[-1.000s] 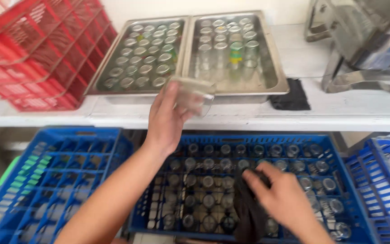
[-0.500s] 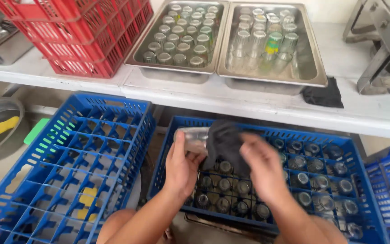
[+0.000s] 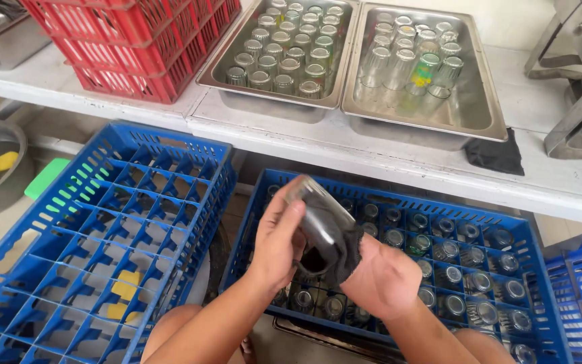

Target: Cleaning and wiping small glasses with a cloth and organizing them in crates

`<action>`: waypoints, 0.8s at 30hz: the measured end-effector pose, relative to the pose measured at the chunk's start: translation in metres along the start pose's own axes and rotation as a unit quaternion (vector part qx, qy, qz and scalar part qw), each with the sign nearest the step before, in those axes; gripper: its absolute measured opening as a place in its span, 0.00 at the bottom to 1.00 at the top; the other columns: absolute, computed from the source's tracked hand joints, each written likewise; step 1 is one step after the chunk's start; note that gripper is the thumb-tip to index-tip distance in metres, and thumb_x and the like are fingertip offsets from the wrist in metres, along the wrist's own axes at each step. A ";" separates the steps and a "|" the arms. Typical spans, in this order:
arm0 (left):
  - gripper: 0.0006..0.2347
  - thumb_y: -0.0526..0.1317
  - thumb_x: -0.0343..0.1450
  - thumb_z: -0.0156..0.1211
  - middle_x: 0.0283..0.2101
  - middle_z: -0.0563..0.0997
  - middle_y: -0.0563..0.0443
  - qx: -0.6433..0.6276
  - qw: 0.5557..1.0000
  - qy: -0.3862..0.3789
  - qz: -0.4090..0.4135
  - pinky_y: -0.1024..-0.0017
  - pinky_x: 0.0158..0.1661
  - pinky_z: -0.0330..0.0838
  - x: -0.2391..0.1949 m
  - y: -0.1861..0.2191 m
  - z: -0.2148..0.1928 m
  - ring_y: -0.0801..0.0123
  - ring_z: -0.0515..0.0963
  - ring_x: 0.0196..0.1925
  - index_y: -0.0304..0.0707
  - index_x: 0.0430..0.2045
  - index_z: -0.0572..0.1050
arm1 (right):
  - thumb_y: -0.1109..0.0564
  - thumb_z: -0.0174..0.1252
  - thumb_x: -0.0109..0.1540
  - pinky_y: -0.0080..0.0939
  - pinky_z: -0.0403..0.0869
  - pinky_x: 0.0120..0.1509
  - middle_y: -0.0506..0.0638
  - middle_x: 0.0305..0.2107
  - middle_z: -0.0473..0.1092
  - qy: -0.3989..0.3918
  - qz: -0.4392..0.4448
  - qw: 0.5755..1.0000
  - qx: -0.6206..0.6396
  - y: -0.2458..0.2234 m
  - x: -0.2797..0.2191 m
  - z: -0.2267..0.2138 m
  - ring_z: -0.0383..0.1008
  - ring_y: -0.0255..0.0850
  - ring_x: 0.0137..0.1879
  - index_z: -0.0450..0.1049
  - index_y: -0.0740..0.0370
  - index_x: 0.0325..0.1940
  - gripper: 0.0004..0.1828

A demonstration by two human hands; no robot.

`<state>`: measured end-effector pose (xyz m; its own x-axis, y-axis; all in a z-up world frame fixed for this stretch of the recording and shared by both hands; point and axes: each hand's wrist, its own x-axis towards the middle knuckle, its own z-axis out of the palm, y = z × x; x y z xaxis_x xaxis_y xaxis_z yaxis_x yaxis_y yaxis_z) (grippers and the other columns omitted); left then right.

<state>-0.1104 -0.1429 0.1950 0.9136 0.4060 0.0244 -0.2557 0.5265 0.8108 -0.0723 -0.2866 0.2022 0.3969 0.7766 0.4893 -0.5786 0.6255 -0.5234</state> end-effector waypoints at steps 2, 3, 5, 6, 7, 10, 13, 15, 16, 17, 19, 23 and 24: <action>0.20 0.47 0.66 0.49 0.40 0.76 0.41 -0.075 0.993 0.032 -0.079 0.69 0.40 0.70 -0.001 0.016 0.011 0.61 0.75 0.38 0.34 0.48 0.71 | 0.47 0.50 0.60 0.48 0.55 0.68 0.60 0.58 0.57 -0.006 0.028 0.940 -0.339 -0.005 -0.007 0.000 0.57 0.49 0.64 0.54 0.71 0.63 0.34; 0.24 0.53 0.67 0.43 0.41 0.77 0.35 -0.149 0.974 0.060 -0.158 0.65 0.46 0.69 -0.001 0.023 0.016 0.56 0.77 0.41 0.27 0.44 0.72 | 0.45 0.57 0.56 0.46 0.63 0.60 0.53 0.53 0.64 -0.010 0.051 0.767 -0.639 -0.008 -0.012 0.000 0.64 0.44 0.58 0.62 0.65 0.58 0.32; 0.18 0.48 0.67 0.48 0.37 0.77 0.37 -0.148 0.978 0.050 -0.139 0.63 0.43 0.71 -0.002 0.018 0.019 0.56 0.78 0.39 0.29 0.37 0.71 | 0.46 0.57 0.55 0.61 0.57 0.61 0.57 0.52 0.65 -0.056 0.002 0.583 -0.811 0.004 -0.011 -0.004 0.64 0.48 0.57 0.66 0.64 0.50 0.26; 0.12 0.44 0.67 0.52 0.33 0.78 0.39 -0.143 0.982 0.039 -0.115 0.61 0.41 0.74 -0.002 0.017 0.019 0.56 0.79 0.37 0.31 0.30 0.70 | 0.46 0.57 0.54 0.76 0.51 0.62 0.61 0.51 0.65 -0.103 -0.053 0.359 -0.926 0.011 -0.009 -0.007 0.65 0.51 0.56 0.70 0.63 0.43 0.21; 0.12 0.44 0.67 0.52 0.33 0.78 0.39 -0.144 0.982 0.042 -0.113 0.61 0.41 0.74 -0.003 0.011 0.020 0.56 0.79 0.37 0.31 0.30 0.70 | 0.46 0.57 0.54 0.76 0.51 0.62 0.61 0.51 0.65 -0.106 -0.053 0.361 -0.925 0.014 -0.008 -0.010 0.65 0.51 0.56 0.70 0.63 0.43 0.21; 0.06 0.34 0.63 0.60 0.30 0.78 0.41 -0.077 0.994 0.039 -0.061 0.65 0.40 0.75 -0.005 -0.005 0.020 0.58 0.79 0.36 0.32 0.27 0.72 | 0.47 0.56 0.52 0.70 0.49 0.66 0.63 0.49 0.64 -0.090 -0.054 0.409 -0.907 0.022 -0.011 -0.020 0.61 0.59 0.58 0.64 0.71 0.53 0.32; 0.13 0.35 0.65 0.57 0.31 0.76 0.39 -0.137 0.987 -0.061 -0.056 0.62 0.35 0.73 0.001 -0.010 0.013 0.52 0.78 0.35 0.34 0.41 0.65 | 0.53 0.59 0.57 0.45 0.44 0.74 0.58 0.68 0.36 -0.020 0.131 0.799 -0.587 0.020 -0.014 -0.022 0.33 0.45 0.74 0.32 0.69 0.69 0.50; 0.14 0.37 0.64 0.59 0.37 0.76 0.39 -0.152 0.971 -0.154 -0.097 0.61 0.44 0.74 0.008 -0.004 0.006 0.50 0.77 0.43 0.35 0.40 0.66 | 0.50 0.58 0.58 0.42 0.55 0.66 0.61 0.54 0.59 0.059 0.017 0.995 -0.077 0.019 -0.003 -0.006 0.58 0.50 0.61 0.50 0.74 0.64 0.39; 0.14 0.37 0.64 0.59 0.37 0.76 0.39 -0.151 0.972 -0.153 -0.098 0.61 0.44 0.74 0.006 0.007 0.012 0.50 0.77 0.43 0.35 0.40 0.66 | 0.50 0.58 0.58 0.42 0.55 0.66 0.61 0.54 0.59 0.059 0.018 0.995 -0.077 0.013 -0.002 -0.005 0.58 0.50 0.61 0.50 0.74 0.64 0.39; 0.20 0.38 0.59 0.60 0.39 0.76 0.37 -0.123 0.982 -0.064 -0.126 0.59 0.42 0.74 0.005 0.017 0.017 0.49 0.77 0.43 0.35 0.44 0.65 | 0.49 0.60 0.56 0.44 0.57 0.66 0.59 0.57 0.59 0.040 0.054 0.925 -0.374 0.007 -0.002 -0.004 0.57 0.48 0.64 0.52 0.70 0.64 0.39; 0.26 0.38 0.55 0.60 0.41 0.75 0.34 -0.089 0.983 0.017 -0.157 0.57 0.41 0.73 0.008 0.025 0.025 0.47 0.76 0.42 0.34 0.47 0.64 | 0.49 0.61 0.54 0.45 0.59 0.66 0.58 0.61 0.58 0.023 0.078 0.765 -0.638 0.007 -0.003 -0.010 0.57 0.47 0.67 0.55 0.66 0.64 0.40; 0.16 0.29 0.59 0.61 0.33 0.74 0.39 -0.103 0.970 0.166 -0.145 0.63 0.32 0.74 0.008 0.011 0.020 0.56 0.76 0.31 0.37 0.39 0.66 | 0.52 0.56 0.51 0.67 0.55 0.61 0.64 0.54 0.56 -0.074 0.059 0.510 -0.855 0.025 -0.010 -0.019 0.57 0.57 0.61 0.58 0.66 0.51 0.29; 0.14 0.28 0.58 0.62 0.31 0.74 0.39 -0.114 0.974 0.147 -0.131 0.63 0.29 0.73 0.009 0.007 0.018 0.55 0.76 0.28 0.38 0.33 0.66 | 0.46 0.63 0.51 0.50 0.55 0.65 0.66 0.64 0.46 -0.021 0.217 0.679 -0.701 0.026 -0.011 -0.016 0.49 0.57 0.68 0.44 0.70 0.66 0.50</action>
<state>-0.0978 -0.1492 0.2114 0.8358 0.4140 -0.3607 -0.1200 0.7787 0.6158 -0.0800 -0.2773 0.1720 0.3676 0.9265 0.0803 0.6244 -0.1820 -0.7596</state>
